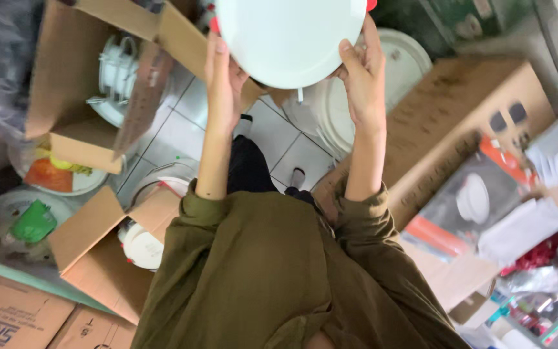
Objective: The person unboxes a light fixture, removes the instruction paper and protective insert, and then proceeds to place multiple light fixtures and their boxes into larger shipping cartons.
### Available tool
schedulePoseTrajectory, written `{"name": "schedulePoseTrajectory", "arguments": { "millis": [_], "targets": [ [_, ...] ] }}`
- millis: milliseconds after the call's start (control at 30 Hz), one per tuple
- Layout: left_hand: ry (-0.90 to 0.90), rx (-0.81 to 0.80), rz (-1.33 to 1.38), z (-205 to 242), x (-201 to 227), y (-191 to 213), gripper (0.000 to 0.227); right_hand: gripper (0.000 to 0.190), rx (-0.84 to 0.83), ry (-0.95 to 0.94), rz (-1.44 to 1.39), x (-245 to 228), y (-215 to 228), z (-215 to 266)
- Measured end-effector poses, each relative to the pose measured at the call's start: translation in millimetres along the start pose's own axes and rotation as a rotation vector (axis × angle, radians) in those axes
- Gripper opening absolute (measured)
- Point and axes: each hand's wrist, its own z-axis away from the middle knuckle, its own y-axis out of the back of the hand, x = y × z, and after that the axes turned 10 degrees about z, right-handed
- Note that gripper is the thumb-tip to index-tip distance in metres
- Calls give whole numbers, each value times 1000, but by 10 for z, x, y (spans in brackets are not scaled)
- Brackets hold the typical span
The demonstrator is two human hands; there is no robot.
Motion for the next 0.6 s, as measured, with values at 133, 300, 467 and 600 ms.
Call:
{"name": "schedulePoseTrajectory", "arguments": {
  "millis": [133,300,467,600],
  "targets": [
    [-20,-101,20,797,-161,-600,76,53,-10,134,-23,-543,449,1144],
    [120,-128,102,1968,-716,-1014,71,50,13,245,124,-457,1183,2662],
    [293,-47,155,2879,-1344,-944,65,63,163,245,759,-155,1979,3780],
    [284,92,131,3412,-1579,-751,63,94,227,313,1331,229,2542,4249]
  ]
}}
